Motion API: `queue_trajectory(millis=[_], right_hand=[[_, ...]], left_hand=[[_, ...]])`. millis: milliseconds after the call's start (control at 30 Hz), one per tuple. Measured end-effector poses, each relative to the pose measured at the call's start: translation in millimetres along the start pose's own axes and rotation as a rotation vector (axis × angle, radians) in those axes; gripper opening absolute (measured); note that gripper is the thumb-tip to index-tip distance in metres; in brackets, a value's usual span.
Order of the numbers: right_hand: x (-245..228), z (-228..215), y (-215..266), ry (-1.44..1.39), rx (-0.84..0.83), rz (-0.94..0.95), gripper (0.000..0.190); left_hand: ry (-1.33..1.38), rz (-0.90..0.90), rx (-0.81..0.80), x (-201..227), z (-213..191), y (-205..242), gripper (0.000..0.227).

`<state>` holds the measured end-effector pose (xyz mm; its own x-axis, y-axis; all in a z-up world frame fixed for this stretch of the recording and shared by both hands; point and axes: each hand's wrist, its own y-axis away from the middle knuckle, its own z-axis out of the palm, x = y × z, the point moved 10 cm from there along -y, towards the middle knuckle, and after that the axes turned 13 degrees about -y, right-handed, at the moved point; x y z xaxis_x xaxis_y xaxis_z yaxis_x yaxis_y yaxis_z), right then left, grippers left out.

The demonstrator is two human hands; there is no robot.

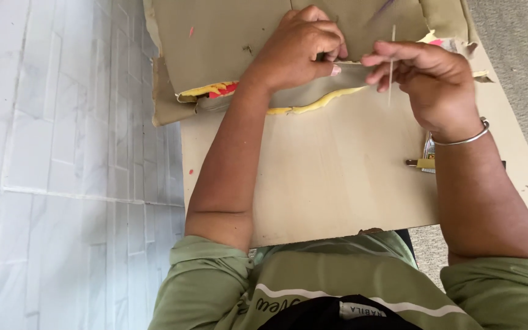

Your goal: Dismantling a padded cushion by tearing the outer fabric and cutting the inner foam with a utility knife

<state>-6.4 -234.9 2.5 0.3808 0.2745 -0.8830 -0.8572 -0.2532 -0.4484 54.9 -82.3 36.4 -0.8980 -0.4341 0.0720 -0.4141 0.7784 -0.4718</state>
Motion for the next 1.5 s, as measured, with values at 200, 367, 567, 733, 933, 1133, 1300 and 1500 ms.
queue_trajectory(millis=[200,367,567,733,933,1133,1300,1500], right_hand=[[-11.5,30.7,-1.1,0.109,-0.085,-0.008,0.023],[-7.9,29.6,-3.6,0.213,-0.116,-0.066,0.032],[-1.0,29.7,-3.3,0.213,-0.09,0.031,0.031],[14.3,23.9,-3.7,0.184,-0.103,0.01,0.02],[11.4,21.3,-3.9,0.125,-0.059,0.03,0.068],[38.2,7.8,-6.8,0.147,0.0,0.097,0.02],[56.4,5.0,-4.5,0.171,0.063,0.204,0.02],[55.1,7.3,-3.2,0.207,0.034,0.194,0.017]], left_hand=[[-0.001,0.024,0.033,2.0,-2.6,-0.4,0.032],[0.0,0.015,0.004,2.2,-2.4,-1.7,0.035],[0.002,0.007,0.006,-1.0,2.5,-0.7,0.035],[-0.038,0.047,0.026,-0.3,3.2,-1.0,0.037],[0.02,-0.003,-0.013,0.2,1.5,0.0,0.038],[-0.018,0.032,0.065,1.7,-3.9,-1.0,0.039],[0.019,-0.029,-0.01,3.2,-1.1,0.3,0.038],[0.021,-0.006,0.025,1.2,0.5,-1.2,0.042]])
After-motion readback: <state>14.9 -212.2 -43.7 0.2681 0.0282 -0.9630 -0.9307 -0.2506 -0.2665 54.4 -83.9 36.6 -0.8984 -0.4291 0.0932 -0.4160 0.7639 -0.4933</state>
